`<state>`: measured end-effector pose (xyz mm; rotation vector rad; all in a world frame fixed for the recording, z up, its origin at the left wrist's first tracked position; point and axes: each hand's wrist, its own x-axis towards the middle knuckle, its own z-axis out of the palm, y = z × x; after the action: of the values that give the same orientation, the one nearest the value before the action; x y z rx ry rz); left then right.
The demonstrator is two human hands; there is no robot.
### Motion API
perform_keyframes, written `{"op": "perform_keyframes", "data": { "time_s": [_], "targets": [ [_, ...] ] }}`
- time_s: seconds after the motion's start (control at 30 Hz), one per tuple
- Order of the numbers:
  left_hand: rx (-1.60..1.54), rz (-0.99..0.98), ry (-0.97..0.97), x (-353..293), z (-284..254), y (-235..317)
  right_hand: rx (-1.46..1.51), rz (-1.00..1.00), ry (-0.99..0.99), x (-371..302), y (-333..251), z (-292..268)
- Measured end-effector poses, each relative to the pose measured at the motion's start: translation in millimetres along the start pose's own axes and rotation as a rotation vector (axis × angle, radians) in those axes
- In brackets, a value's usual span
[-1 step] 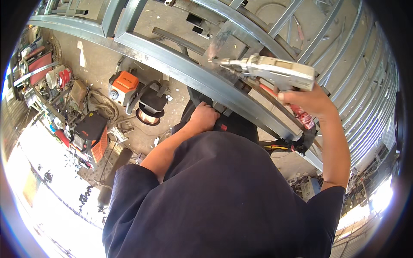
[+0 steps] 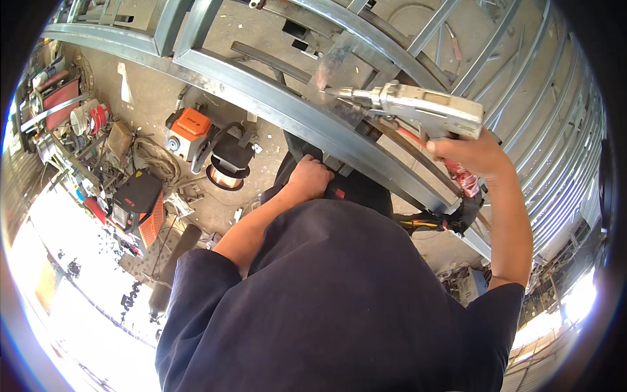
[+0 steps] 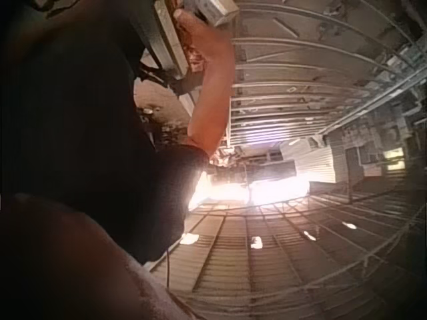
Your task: The person welds a large metal frame using a handheld welding torch. They move along the frame, applying welds at multiple joints and seams while holding the torch with one hand and stabilizing the frame with the other. The process generates bright sparks and smoke throughout.
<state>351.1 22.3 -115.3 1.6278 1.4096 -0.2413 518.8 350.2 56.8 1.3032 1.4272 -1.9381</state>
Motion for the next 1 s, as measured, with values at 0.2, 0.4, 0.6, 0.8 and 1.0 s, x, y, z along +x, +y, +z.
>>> {"op": "perform_keyframes", "data": {
  "time_s": [0.2,0.4,0.6,0.8,1.0],
  "targets": [
    [0.024,-0.003,-0.102,-0.7,-22.0,15.9,0.097,-0.006,-0.040,-17.5,35.0,-17.8],
    [0.038,-0.002,-0.126,1.7,-24.0,23.3,0.003,-0.038,-0.041,-18.5,55.0,-17.6],
    [0.070,0.015,-0.110,2.3,-21.3,27.3,-0.022,0.012,-0.073,-21.2,54.0,-17.2],
    [0.034,0.059,-0.090,1.1,-27.0,36.4,-0.110,-0.062,-0.079,-16.4,53.0,-18.5],
    [-0.006,0.119,-0.040,0.6,-30.1,41.7,-0.139,-0.049,-0.051,-12.5,51.0,-17.2]
  ]
}}
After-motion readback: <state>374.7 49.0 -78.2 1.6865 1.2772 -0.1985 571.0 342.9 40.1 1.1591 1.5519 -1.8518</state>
